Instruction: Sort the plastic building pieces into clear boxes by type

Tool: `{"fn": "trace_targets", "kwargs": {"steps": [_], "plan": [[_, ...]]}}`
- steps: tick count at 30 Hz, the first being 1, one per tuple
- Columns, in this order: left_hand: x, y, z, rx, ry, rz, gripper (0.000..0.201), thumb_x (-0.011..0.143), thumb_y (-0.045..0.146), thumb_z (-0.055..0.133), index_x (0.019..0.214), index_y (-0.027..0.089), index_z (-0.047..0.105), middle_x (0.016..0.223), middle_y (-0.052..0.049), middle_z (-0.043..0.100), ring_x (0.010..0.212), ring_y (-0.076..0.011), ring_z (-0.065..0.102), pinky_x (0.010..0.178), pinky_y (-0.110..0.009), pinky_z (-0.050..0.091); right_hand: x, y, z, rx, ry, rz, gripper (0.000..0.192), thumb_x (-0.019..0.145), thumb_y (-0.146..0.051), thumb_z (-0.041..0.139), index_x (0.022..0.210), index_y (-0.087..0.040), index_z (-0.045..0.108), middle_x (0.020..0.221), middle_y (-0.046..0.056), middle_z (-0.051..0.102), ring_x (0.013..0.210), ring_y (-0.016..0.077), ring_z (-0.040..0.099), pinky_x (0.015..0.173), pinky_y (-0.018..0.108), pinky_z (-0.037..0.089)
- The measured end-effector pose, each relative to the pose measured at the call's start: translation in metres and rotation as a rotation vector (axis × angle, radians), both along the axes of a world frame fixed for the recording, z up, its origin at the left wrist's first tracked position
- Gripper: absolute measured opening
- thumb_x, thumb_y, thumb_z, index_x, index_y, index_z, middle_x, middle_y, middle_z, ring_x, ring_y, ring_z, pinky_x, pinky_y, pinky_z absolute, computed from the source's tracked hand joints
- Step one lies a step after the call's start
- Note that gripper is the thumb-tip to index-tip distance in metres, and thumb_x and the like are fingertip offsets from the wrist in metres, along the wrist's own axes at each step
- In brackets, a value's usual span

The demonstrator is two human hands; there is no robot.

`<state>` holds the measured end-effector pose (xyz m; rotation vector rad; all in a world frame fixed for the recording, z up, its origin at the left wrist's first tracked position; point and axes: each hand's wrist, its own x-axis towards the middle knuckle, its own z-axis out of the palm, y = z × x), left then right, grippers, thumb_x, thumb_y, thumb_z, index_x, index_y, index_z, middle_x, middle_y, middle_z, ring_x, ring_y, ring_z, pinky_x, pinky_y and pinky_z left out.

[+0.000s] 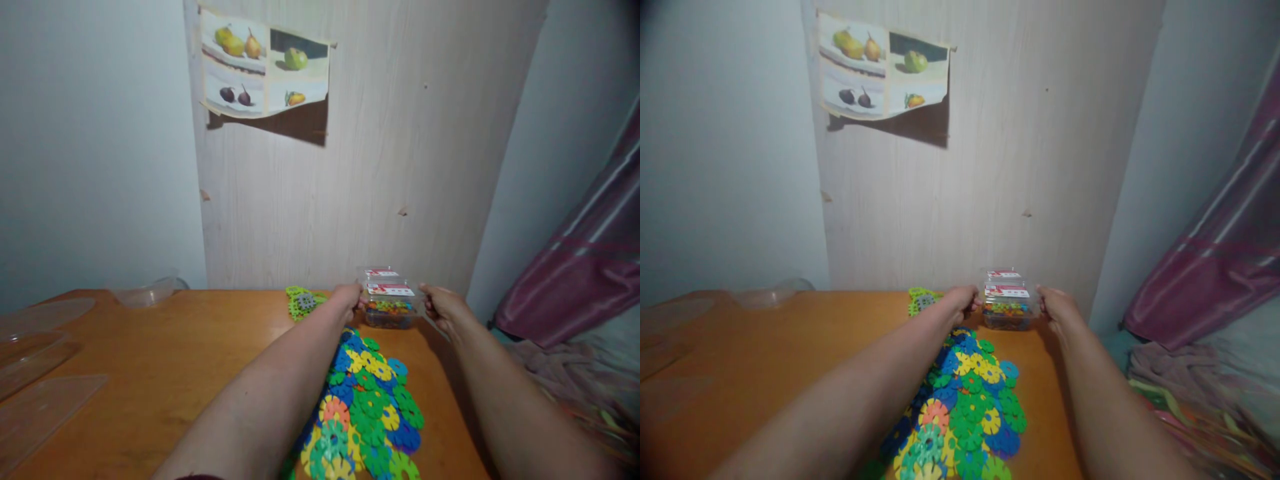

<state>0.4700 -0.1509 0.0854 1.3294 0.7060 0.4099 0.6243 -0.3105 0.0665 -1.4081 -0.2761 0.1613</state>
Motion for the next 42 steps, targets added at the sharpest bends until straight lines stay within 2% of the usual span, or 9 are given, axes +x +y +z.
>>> {"fn": "trace_targets", "kwargs": {"steps": [8,13,19,26,36,42], "plan": [[0.015,0.000,-0.005,-0.014,-0.034,0.005,0.009,0.083,0.019,0.053,0.077,0.013,0.056,0.051,0.000,0.056,0.037,-0.0060,0.041,0.042,-0.018,0.031,0.010,0.002,-0.015,0.023,0.002,-0.043,0.028,0.078,-0.029,0.071,0.064,-0.018,0.049,0.037,-0.008,0.044,0.028,0.0042,0.034,0.026,0.013,0.025],[0.021,0.000,-0.007,-0.024,-0.046,0.011,0.012,0.084,0.021,0.052,0.075,0.013,0.054,0.054,0.000,0.057,0.038,-0.0057,0.043,0.042,-0.018,0.032,0.017,0.004,-0.020,0.064,0.001,-0.045,0.021,0.079,-0.032,0.068,0.070,-0.017,0.055,0.041,-0.008,0.045,0.030,0.0040,0.036,0.027,0.012,0.027],[0.024,-0.001,-0.010,-0.048,-0.069,-0.008,0.011,0.086,0.022,0.050,0.078,0.013,0.053,0.055,0.000,0.056,0.039,-0.0069,0.044,0.040,-0.019,0.030,0.022,0.007,-0.021,0.101,-0.001,-0.045,0.011,0.077,-0.024,0.064,0.072,-0.016,0.057,0.045,-0.007,0.048,0.033,0.0046,0.040,0.028,0.013,0.029],[0.027,-0.001,-0.015,-0.062,-0.080,-0.039,0.015,0.088,0.025,0.048,0.082,0.013,0.053,0.058,-0.001,0.058,0.042,-0.0067,0.046,0.041,-0.018,0.029,0.024,0.005,-0.023,0.100,-0.013,-0.036,0.014,0.073,-0.024,0.066,0.069,-0.018,0.054,0.046,-0.007,0.049,0.033,0.0050,0.042,0.028,0.013,0.029],[0.022,-0.005,-0.015,-0.062,-0.082,-0.095,0.019,0.089,0.025,0.047,0.076,0.012,0.054,0.059,-0.001,0.057,0.043,-0.0058,0.045,0.041,-0.018,0.029,0.017,0.005,-0.021,0.111,-0.016,-0.018,0.017,0.072,-0.022,0.067,0.069,-0.018,0.051,0.046,-0.009,0.047,0.034,0.0041,0.042,0.030,0.012,0.030],[0.017,-0.005,-0.013,-0.059,-0.080,-0.112,0.024,0.092,0.033,0.046,0.081,0.013,0.052,0.057,0.000,0.056,0.042,-0.0063,0.045,0.041,-0.018,0.030,0.015,0.003,-0.020,0.095,-0.024,-0.080,0.019,0.077,-0.034,0.063,0.073,-0.017,0.057,0.047,-0.007,0.048,0.032,0.0045,0.039,0.029,0.013,0.029]]}}
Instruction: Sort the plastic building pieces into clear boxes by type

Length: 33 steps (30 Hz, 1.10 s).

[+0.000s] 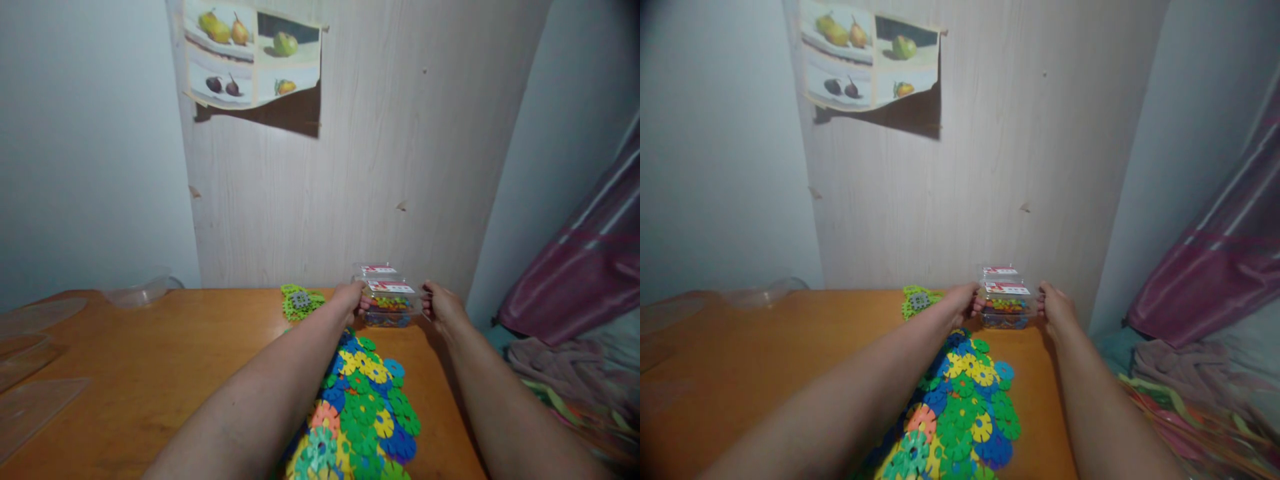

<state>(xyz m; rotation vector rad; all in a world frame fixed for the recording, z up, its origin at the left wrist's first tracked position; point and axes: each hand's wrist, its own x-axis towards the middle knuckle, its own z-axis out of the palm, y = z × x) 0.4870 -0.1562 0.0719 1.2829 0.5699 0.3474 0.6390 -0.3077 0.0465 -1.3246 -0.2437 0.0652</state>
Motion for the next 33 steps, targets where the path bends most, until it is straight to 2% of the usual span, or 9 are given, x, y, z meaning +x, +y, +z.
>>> {"fn": "trace_targets", "kwargs": {"steps": [7,11,14,20,24,28,33], "plan": [[-0.025,0.011,0.006,0.026,-0.046,0.090,0.028,0.093,0.041,0.044,0.087,0.015,0.051,0.057,0.000,0.055,0.042,-0.0072,0.044,0.042,-0.019,0.029,-0.002,-0.007,0.013,0.002,-0.081,-0.228,0.027,0.080,-0.045,0.060,0.073,-0.019,0.056,0.047,-0.008,0.047,0.033,0.0058,0.038,0.030,0.016,0.028],[-0.056,0.024,0.005,0.047,-0.084,0.169,0.024,0.092,0.040,0.046,0.091,0.016,0.052,0.058,0.001,0.056,0.042,-0.0070,0.043,0.043,-0.019,0.029,-0.006,-0.007,0.028,0.028,-0.184,-0.311,0.028,0.081,-0.047,0.058,0.077,-0.019,0.057,0.050,-0.007,0.050,0.036,0.0067,0.039,0.031,0.017,0.028],[-0.086,0.036,-0.001,0.064,-0.111,0.181,0.025,0.091,0.042,0.046,0.088,0.017,0.051,0.057,0.002,0.056,0.040,-0.0070,0.041,0.042,-0.019,0.028,-0.020,-0.004,0.042,0.053,-0.278,-0.309,0.028,0.082,-0.046,0.058,0.082,-0.019,0.060,0.054,-0.006,0.052,0.039,0.0067,0.042,0.033,0.017,0.029],[-0.156,0.055,-0.017,0.150,-0.115,0.255,0.026,0.088,0.042,0.051,0.079,0.018,0.051,0.055,0.002,0.055,0.038,-0.0057,0.040,0.040,-0.020,0.025,-0.086,0.004,0.076,0.149,-0.512,-0.164,0.026,0.084,-0.043,0.059,0.083,-0.018,0.062,0.059,-0.004,0.053,0.042,0.0055,0.044,0.038,0.015,0.034],[-0.203,0.063,-0.028,0.197,-0.082,0.309,0.033,0.082,0.049,0.057,0.072,0.018,0.050,0.052,0.003,0.053,0.036,-0.0055,0.038,0.038,-0.020,0.024,-0.135,0.011,0.088,0.186,-0.534,-0.009,0.028,0.084,-0.046,0.060,0.079,-0.019,0.059,0.060,-0.003,0.054,0.042,0.0049,0.043,0.038,0.015,0.033],[-0.248,0.069,-0.043,0.220,-0.066,0.340,0.030,0.081,0.047,0.059,0.076,0.019,0.051,0.056,0.002,0.057,0.038,-0.0054,0.040,0.038,-0.017,0.025,-0.178,0.017,0.084,0.133,-0.472,0.134,0.033,0.081,-0.051,0.063,0.074,-0.019,0.057,0.057,-0.004,0.053,0.041,0.0050,0.041,0.037,0.015,0.033],[-0.299,0.067,-0.054,0.179,0.025,0.308,0.025,0.082,0.042,0.058,0.076,0.020,0.047,0.058,0.003,0.057,0.038,-0.0053,0.042,0.038,-0.017,0.027,-0.228,0.023,0.061,0.024,-0.392,0.309,0.036,0.081,-0.056,0.062,0.076,-0.020,0.058,0.056,-0.003,0.051,0.043,0.0073,0.042,0.037,0.016,0.034]]}}
